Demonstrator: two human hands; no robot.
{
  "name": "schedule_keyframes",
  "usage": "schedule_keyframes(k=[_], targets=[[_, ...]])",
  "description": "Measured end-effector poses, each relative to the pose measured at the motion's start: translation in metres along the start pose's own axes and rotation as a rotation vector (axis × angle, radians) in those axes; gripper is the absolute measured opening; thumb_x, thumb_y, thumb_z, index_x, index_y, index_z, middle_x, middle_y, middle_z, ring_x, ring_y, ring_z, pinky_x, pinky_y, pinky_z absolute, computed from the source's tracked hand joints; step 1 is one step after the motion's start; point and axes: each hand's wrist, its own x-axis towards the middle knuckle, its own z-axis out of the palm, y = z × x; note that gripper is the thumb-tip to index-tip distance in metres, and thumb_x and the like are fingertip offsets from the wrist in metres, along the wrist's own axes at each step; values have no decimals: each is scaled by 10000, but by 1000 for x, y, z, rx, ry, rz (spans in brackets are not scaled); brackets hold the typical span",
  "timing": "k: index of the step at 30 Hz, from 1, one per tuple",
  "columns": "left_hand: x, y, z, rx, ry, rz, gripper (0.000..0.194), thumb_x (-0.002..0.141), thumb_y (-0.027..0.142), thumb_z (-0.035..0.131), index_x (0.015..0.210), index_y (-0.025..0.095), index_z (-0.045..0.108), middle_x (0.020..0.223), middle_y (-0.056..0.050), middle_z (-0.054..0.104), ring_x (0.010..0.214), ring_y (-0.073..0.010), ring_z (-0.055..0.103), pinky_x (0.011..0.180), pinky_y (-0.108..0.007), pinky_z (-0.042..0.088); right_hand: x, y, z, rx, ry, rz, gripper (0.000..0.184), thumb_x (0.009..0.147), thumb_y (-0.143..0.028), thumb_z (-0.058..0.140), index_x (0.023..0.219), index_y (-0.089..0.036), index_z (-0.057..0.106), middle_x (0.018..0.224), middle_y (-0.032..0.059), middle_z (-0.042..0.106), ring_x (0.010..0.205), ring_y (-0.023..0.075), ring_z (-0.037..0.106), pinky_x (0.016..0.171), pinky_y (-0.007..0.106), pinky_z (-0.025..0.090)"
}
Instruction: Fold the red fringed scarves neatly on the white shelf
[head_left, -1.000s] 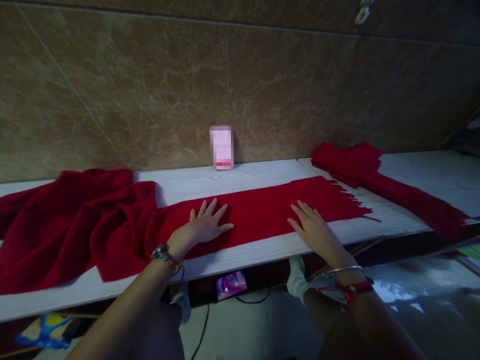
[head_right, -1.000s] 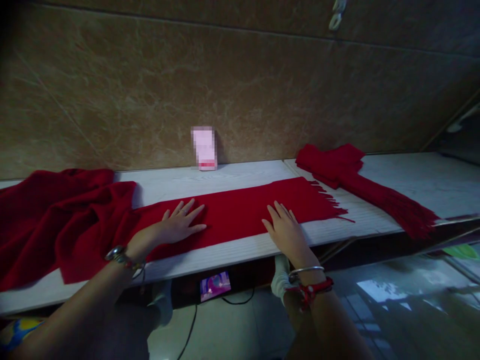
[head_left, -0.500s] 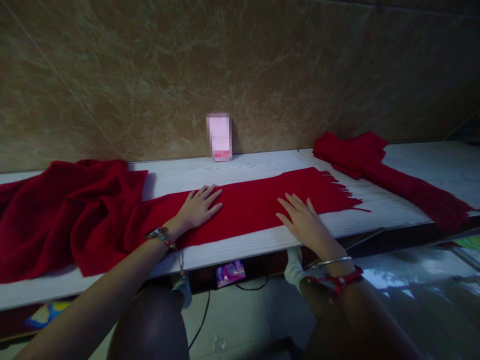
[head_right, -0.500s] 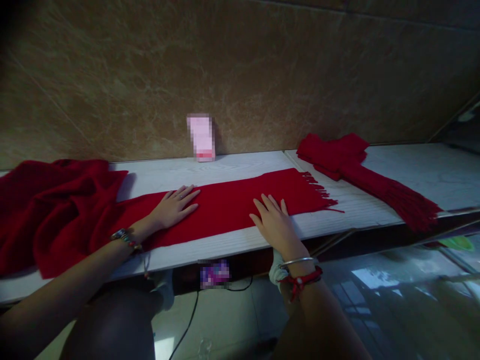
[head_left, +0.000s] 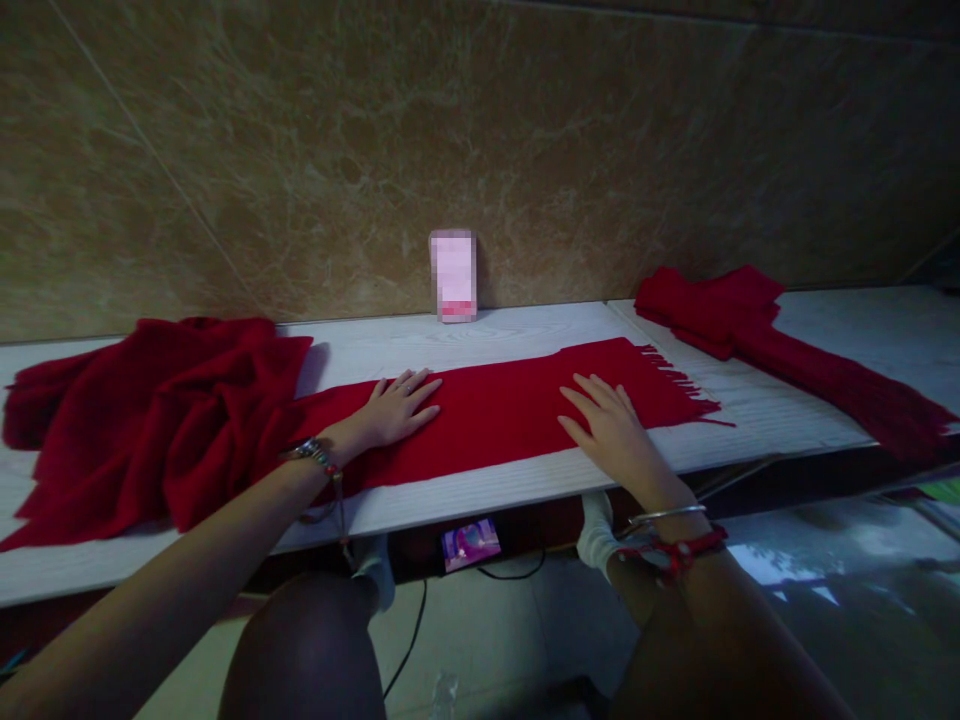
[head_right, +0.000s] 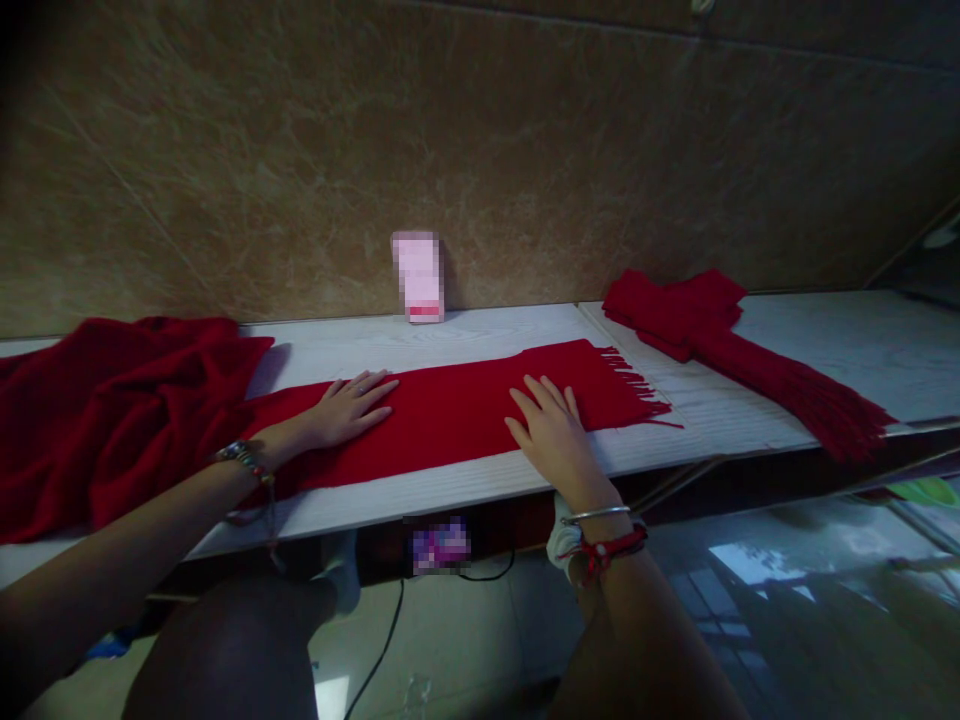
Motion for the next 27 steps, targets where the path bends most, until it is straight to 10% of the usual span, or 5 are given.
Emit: schedule_keyframes(k=[7, 17, 27], targets=[[30, -6, -27, 30, 34, 197, 378, 878, 329, 411, 1167, 151, 578, 1307, -130, 519, 1212, -237, 455, 1023, -379, 333, 9, -73, -10, 125, -168, -573, 264, 829, -154, 548, 1072, -149, 652, 1095, 96, 678, 1011, 190, 610, 942, 366, 461], [64, -1, -45, -179, -111, 95, 498, 682, 286, 616, 1158, 148, 567, 1036, -61, 654, 863, -181, 575, 746, -241, 423, 12, -81, -12, 81, -244, -549, 329, 812, -23, 482, 1054, -168, 651, 1068, 83, 662, 947, 172, 592, 809, 316, 499], [80, -8, -46, -414, -176, 29, 318, 693, 332, 545, 909, 134, 668, 751, -31, 641, 706, -154, 533, 644, -248, 391, 8, -91, -2, -19, 3, -555, 163, 865, -109, 496, 926, -148, 643, 890, 65, 655, 820, 184, 552, 697, 308, 422]])
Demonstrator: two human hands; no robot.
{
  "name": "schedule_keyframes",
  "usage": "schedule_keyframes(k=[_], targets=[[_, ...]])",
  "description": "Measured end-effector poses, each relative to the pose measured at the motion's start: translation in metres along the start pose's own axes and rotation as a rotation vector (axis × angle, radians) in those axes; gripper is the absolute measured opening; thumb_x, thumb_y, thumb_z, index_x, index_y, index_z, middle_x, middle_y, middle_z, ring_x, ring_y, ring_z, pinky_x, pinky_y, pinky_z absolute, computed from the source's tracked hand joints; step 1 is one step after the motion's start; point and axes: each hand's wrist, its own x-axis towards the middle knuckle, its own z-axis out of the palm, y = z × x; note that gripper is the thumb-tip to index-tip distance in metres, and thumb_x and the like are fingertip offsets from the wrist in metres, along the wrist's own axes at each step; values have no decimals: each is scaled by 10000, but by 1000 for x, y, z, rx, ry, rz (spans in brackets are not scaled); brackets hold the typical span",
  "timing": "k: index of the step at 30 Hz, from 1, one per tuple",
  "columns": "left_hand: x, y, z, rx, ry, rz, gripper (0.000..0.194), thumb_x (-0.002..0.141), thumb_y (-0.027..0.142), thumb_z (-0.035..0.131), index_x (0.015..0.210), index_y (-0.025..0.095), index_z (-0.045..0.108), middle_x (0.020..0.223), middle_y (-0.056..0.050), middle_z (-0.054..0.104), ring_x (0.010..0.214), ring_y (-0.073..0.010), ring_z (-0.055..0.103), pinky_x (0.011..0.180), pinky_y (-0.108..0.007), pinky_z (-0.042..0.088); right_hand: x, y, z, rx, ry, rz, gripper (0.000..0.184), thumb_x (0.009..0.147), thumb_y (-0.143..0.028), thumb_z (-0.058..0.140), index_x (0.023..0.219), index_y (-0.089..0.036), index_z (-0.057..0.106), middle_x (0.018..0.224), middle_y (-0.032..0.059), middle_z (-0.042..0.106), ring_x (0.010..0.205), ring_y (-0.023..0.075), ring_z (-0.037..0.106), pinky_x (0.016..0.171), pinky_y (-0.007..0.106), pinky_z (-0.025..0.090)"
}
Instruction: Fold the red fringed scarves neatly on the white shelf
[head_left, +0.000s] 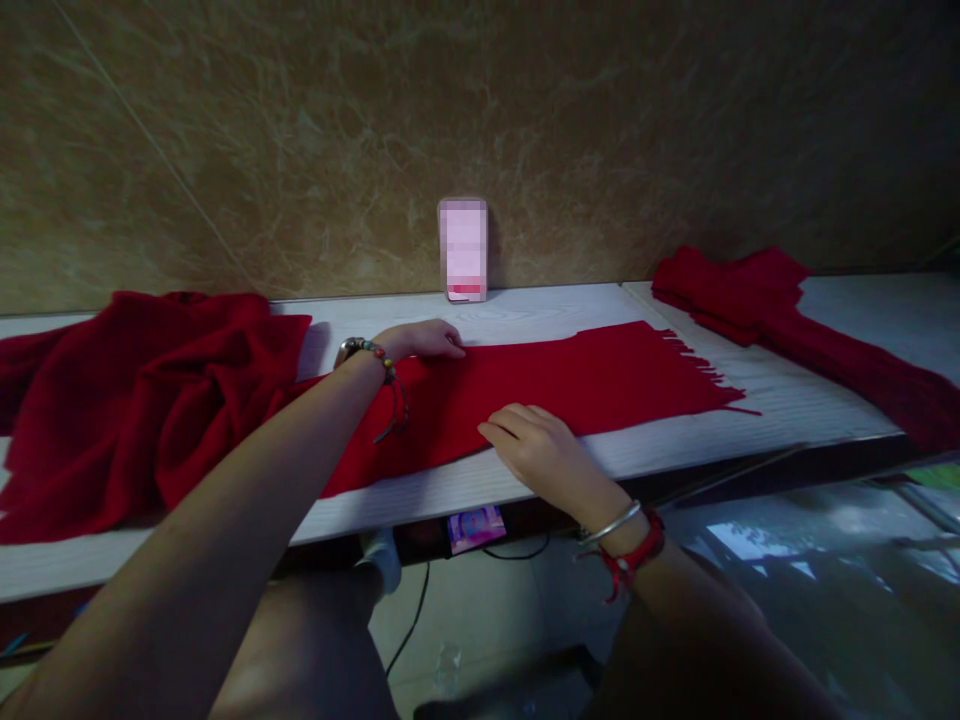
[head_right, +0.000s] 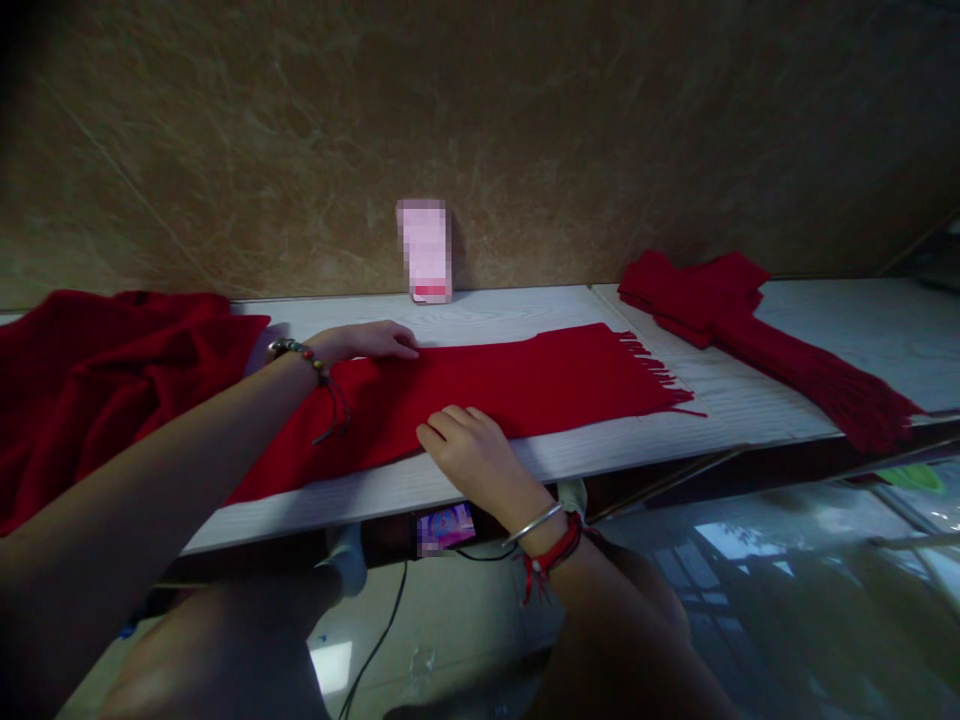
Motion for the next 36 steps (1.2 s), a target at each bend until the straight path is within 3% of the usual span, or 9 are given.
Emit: schedule_keyframes(k=[5, 10, 14, 19, 24, 27, 30, 34, 36], targets=[[0, 4, 1, -40, 53, -22, 363, 676, 266, 555, 995, 130, 664, 855, -52, 667, 745, -162, 556, 680, -255, 411, -3, -1, 1, -109, 134, -4, 189, 864, -101, 486, 750, -166, 623, 713, 33, 602, 677, 167, 505, 610, 298, 347], [-5, 9, -2, -251, 136, -14, 337, 722, 209, 525, 1027, 113, 632, 853, -63, 657, 733, -158, 561, 675, -268, 425, -8, 5, -3, -152, 307, 16, 292, 900, -89, 395, 781, -153, 654, 651, 31, 580, 606, 145, 477, 586, 293, 336], [-5, 24, -16, -486, 238, 72, 243, 764, 161, 531, 992, 128, 609, 839, -49, 615, 729, -121, 539, 678, -249, 413, -11, 22, -22, -216, 417, 66, 310, 913, -108, 377, 853, -142, 680, 665, 40, 586, 633, 136, 498, 604, 282, 369], [13, 84, -48, -617, 395, 194, 183, 784, 72, 534, 943, 121, 611, 788, -9, 565, 743, -96, 525, 742, -258, 396, -21, 64, -64, -369, 563, 82, 244, 883, -119, 436, 881, -140, 678, 660, 34, 582, 615, 137, 502, 582, 277, 380], [49, 159, -61, -609, 449, 394, 186, 769, 20, 539, 915, 97, 626, 811, -11, 585, 780, -84, 536, 797, -251, 408, -59, 121, -101, -481, 509, 153, 220, 874, -177, 457, 917, -169, 673, 694, 36, 594, 640, 153, 531, 598, 283, 392], [78, 192, -49, -525, 419, 434, 214, 767, 34, 543, 941, 108, 642, 863, -33, 629, 795, -93, 552, 806, -262, 430, -91, 153, -102, -536, 444, 186, 219, 874, -184, 457, 905, -172, 673, 696, 38, 604, 644, 157, 539, 605, 280, 397], [107, 212, -23, -374, 346, 395, 259, 772, 36, 534, 993, 106, 650, 926, -59, 663, 794, -96, 570, 791, -247, 450, -123, 176, -84, -581, 352, 169, 231, 878, -172, 445, 854, -156, 674, 658, 41, 603, 606, 155, 527, 582, 276, 393], [137, 220, 19, -271, 256, 374, 206, 738, 47, 583, 905, 100, 693, 873, -66, 694, 765, -116, 596, 780, -243, 468, -153, 190, -52, -570, 185, 206, 305, 873, -109, 384, 744, -172, 653, 626, 39, 597, 560, 142, 511, 552, 262, 389], [146, 218, 37, -224, 222, 362, 175, 720, 60, 604, 854, 104, 708, 837, -63, 702, 768, -133, 611, 793, -250, 471, -162, 191, -40, -523, 166, 246, 312, 872, -96, 372, 746, -183, 644, 646, 37, 606, 569, 131, 524, 561, 243, 405]])
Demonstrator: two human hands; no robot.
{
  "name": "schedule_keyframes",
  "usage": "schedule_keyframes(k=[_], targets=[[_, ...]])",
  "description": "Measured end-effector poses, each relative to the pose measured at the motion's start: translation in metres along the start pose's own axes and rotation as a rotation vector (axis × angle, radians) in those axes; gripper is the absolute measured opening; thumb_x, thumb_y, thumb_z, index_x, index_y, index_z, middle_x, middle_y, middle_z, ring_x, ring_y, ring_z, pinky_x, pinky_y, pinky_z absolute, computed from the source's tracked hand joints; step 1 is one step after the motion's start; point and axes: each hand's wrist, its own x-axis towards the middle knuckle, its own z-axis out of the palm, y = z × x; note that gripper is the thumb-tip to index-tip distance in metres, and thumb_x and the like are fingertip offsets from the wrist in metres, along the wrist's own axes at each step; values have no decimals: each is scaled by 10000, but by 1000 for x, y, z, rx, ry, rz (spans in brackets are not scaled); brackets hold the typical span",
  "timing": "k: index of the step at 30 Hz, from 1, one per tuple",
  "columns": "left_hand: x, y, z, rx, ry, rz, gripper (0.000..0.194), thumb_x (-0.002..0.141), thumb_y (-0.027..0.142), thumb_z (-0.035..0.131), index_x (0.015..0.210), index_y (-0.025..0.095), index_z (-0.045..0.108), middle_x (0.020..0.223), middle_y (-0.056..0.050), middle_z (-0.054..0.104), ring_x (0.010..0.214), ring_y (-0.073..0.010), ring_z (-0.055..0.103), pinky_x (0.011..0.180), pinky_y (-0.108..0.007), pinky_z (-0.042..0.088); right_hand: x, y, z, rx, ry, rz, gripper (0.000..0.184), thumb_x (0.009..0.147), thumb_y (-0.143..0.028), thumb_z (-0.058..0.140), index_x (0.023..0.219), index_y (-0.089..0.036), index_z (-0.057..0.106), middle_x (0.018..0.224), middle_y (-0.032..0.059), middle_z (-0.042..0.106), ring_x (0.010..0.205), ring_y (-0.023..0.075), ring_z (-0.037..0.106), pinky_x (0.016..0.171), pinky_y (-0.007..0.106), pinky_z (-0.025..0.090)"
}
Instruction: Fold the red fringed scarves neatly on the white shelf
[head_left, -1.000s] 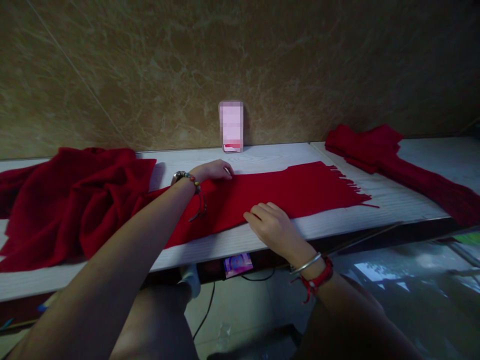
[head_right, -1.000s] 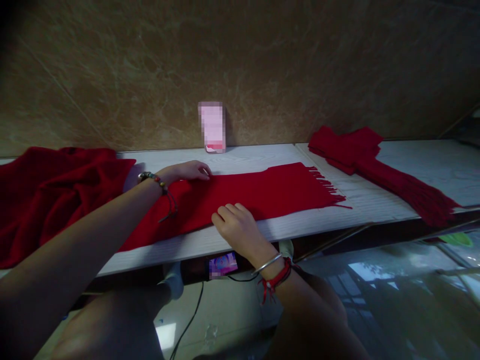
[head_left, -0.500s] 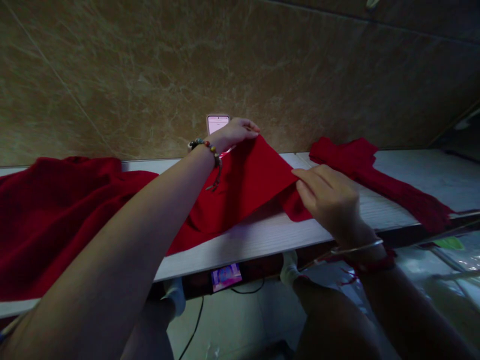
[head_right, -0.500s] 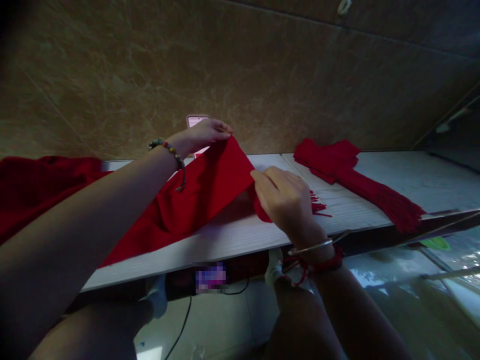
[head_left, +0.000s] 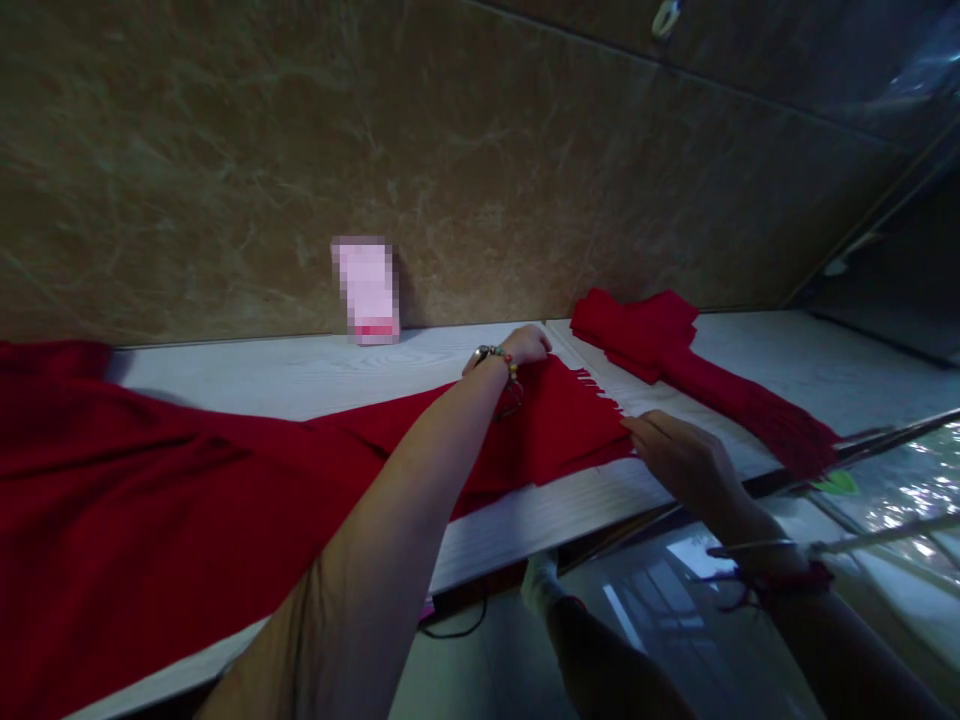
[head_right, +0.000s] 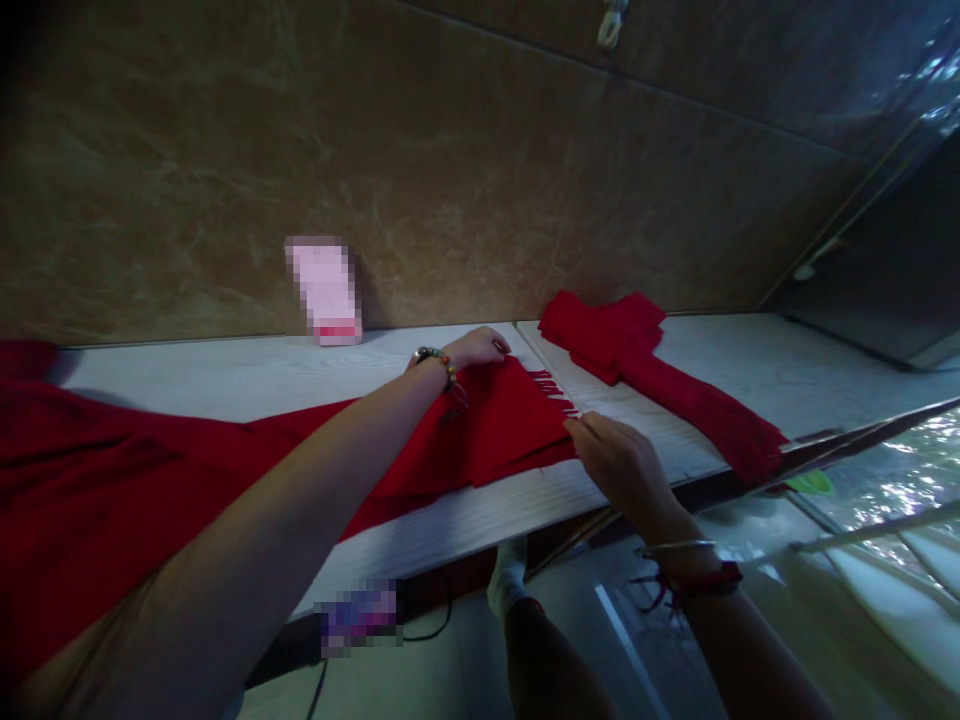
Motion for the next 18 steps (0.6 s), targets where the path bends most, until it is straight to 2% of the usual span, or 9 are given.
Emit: schedule_keyframes(k=[3, 7, 10, 14, 16, 18], targets=[[3, -10, 16, 59, -32, -21, 199, 719, 68, 605, 881, 114, 711, 891, -67, 708, 830, -149, 628, 819, -240, 464, -9, -3, 9, 87, -22, 22, 302, 873, -96, 364, 782, -188, 638, 677, 36, 615, 594, 124, 549, 569, 223, 428], [1, -12, 22, 122, -27, -48, 294, 762, 76, 565, 1028, 144, 670, 1022, -59, 691, 941, -147, 618, 869, -225, 443, -12, 0, 10, 162, -97, 38, 276, 848, -91, 381, 814, -190, 636, 708, 42, 617, 582, 132, 557, 526, 229, 438], [-12, -5, 23, 168, 31, -77, 387, 825, 126, 506, 1207, 155, 559, 1186, -100, 613, 1092, -190, 555, 939, -311, 419, -7, 2, 5, 215, -117, 35, 271, 826, -83, 396, 835, -190, 645, 765, 63, 632, 655, 155, 593, 579, 253, 487], [-52, 4, 24, 225, 104, -72, 503, 884, 310, 469, 1366, 210, 367, 1432, -146, 360, 1293, -275, 363, 1026, -489, 311, 8, -6, -8, 360, -41, 66, 296, 830, -103, 398, 953, -189, 653, 1040, 120, 637, 946, 216, 612, 788, 367, 527], [-82, 5, 25, 283, 44, -45, 535, 894, 412, 443, 1385, 236, 327, 1502, -142, 227, 1368, -304, 217, 1058, -543, 229, 19, -14, -12, 414, -34, 103, 304, 843, -127, 405, 1014, -188, 649, 1129, 126, 617, 1022, 223, 596, 841, 397, 518], [-114, 5, 25, 295, -41, -56, 570, 904, 493, 377, 1407, 242, 282, 1533, -136, 128, 1396, -321, 104, 1065, -560, 201, 29, -21, -13, 415, -75, 96, 308, 836, -142, 430, 1053, -174, 647, 1152, 130, 619, 1044, 230, 594, 863, 407, 515]])
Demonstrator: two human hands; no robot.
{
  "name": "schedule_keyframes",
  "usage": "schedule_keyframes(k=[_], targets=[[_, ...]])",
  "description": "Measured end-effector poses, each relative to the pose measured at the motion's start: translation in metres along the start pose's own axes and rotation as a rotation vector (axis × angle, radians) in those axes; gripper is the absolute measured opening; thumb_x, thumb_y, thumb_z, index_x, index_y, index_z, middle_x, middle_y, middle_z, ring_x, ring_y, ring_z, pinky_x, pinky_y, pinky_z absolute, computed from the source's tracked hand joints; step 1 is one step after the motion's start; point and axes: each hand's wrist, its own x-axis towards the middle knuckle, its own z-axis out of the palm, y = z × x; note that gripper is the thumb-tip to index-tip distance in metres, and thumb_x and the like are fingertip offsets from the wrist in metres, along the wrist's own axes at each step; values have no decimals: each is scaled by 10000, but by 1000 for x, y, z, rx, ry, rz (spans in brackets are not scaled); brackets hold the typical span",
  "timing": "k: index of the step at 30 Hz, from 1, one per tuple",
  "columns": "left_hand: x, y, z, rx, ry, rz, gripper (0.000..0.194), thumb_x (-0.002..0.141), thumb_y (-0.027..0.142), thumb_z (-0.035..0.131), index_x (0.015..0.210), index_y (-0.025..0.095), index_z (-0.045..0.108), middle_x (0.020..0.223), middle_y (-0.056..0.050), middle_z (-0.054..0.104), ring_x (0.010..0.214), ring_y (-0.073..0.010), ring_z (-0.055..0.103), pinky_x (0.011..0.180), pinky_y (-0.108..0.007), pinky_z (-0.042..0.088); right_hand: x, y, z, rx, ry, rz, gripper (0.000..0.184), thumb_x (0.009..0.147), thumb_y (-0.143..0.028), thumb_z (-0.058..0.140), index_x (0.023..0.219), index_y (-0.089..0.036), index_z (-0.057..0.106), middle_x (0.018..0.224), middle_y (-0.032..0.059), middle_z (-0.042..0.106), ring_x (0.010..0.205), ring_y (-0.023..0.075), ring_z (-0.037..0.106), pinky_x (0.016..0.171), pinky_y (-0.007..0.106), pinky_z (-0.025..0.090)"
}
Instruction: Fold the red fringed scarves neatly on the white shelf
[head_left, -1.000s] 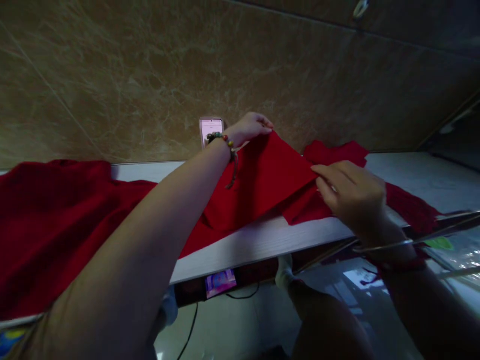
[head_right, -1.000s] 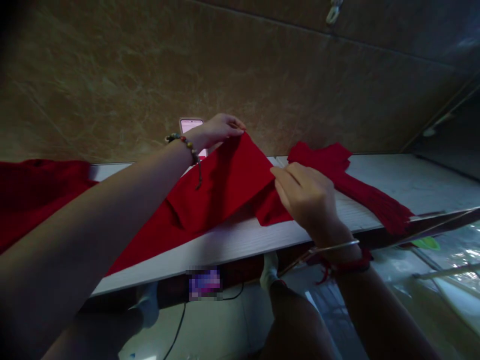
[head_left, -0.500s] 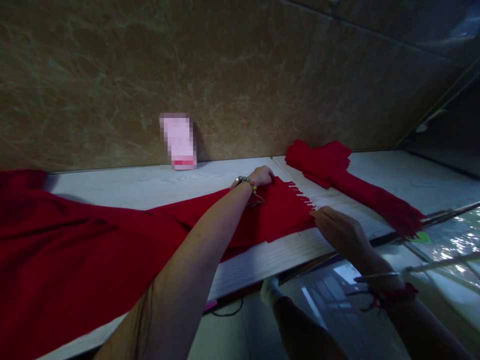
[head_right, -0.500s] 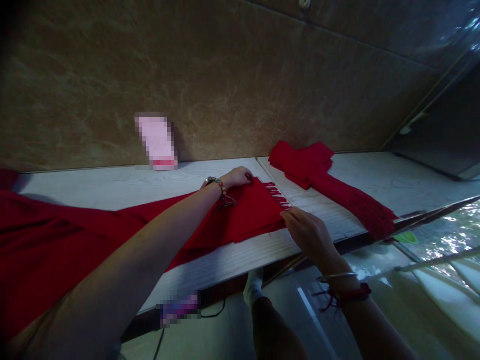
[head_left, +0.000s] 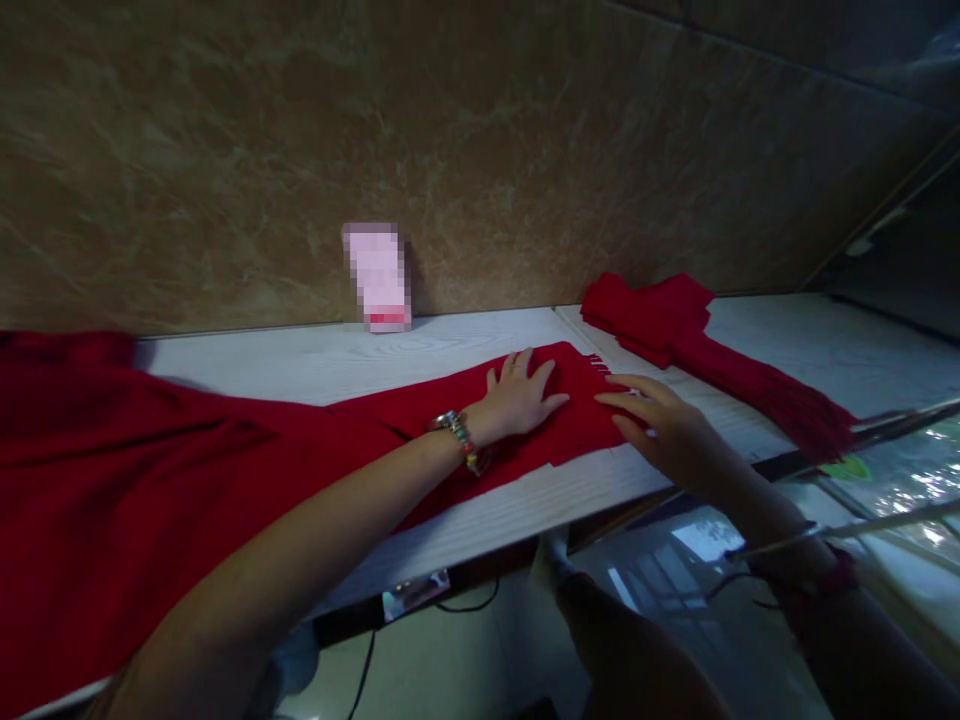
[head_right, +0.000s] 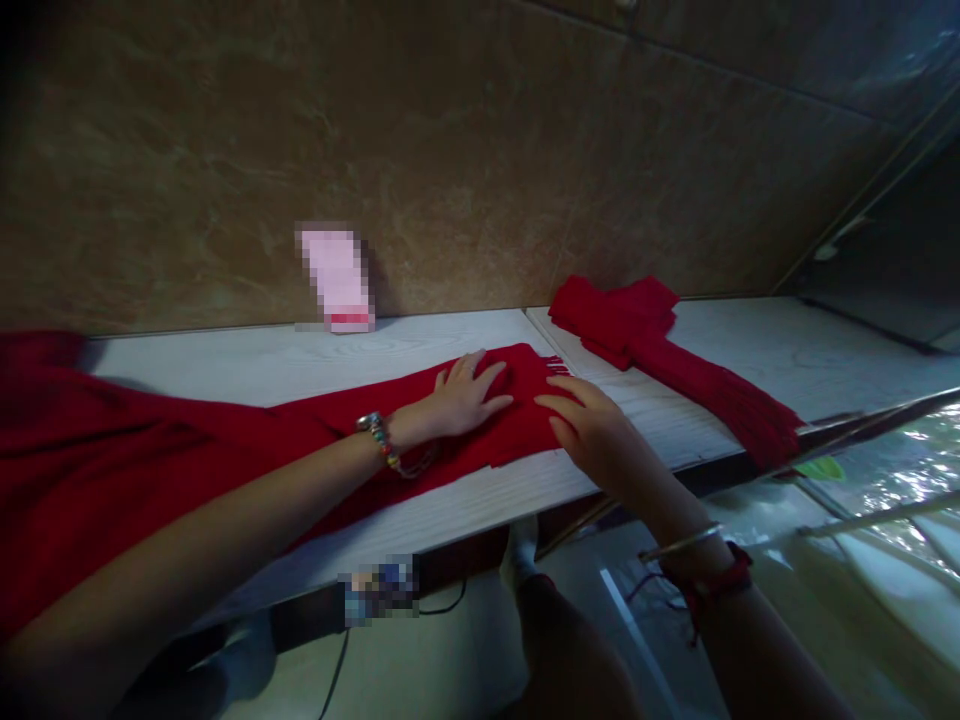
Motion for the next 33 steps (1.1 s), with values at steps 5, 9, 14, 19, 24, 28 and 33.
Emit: schedule_keyframes(k=[5, 9, 14, 19, 24, 28, 33], targets=[[-74, -9, 3, 79, -93, 80, 711, 856, 528, 463, 1440, 211, 211, 1536, -156, 87, 1388, -348, 116, 1053, -534, 273, 12, -11, 7, -93, -305, -163, 324, 779, -81, 467, 1021, -134, 675, 1007, 120, 702, 921, 217, 656, 798, 347, 546], [-103, -19, 3, 255, -22, 127, 437, 896, 253, 434, 1325, 168, 425, 1399, -167, 407, 1231, -301, 447, 951, -448, 430, 11, -22, 9, -174, -352, -147, 332, 782, -58, 453, 1019, -108, 679, 987, 133, 711, 888, 212, 670, 782, 332, 549], [-112, -27, -5, 370, -78, 246, 394, 869, 52, 358, 1216, 142, 519, 1252, -143, 556, 1073, -224, 579, 815, -323, 514, 4, -33, 13, -217, -294, -123, 373, 776, -25, 429, 1031, -134, 679, 995, 112, 715, 903, 201, 669, 794, 334, 548], [-117, -39, -10, 294, -56, 254, 410, 848, -5, 367, 1198, 132, 531, 1236, -136, 576, 1070, -181, 588, 822, -265, 500, -4, -35, 20, -262, -206, -78, 398, 771, 6, 400, 1026, -118, 680, 997, 112, 716, 921, 195, 666, 806, 321, 546], [-112, -56, -16, 172, -13, 225, 407, 841, 0, 381, 1173, 153, 560, 1008, -93, 690, 892, -144, 648, 805, -257, 488, -5, -34, 20, -247, -209, -106, 367, 784, -16, 422, 1029, -109, 678, 1021, 121, 710, 941, 203, 662, 828, 339, 538], [-110, -57, -29, 204, -7, 240, 335, 867, 66, 405, 1129, 155, 595, 981, -89, 700, 867, -148, 650, 770, -259, 490, -2, -35, 17, -256, -238, -117, 318, 795, -57, 464, 1024, -109, 679, 1023, 124, 709, 931, 209, 665, 805, 339, 537], [-113, -49, -42, 316, 5, 219, 332, 881, 85, 403, 1155, 147, 580, 1001, -114, 691, 878, -185, 648, 728, -280, 491, 1, -37, 13, -264, -246, -138, 303, 797, -71, 481, 1023, -112, 678, 1027, 125, 708, 925, 210, 665, 804, 339, 531]])
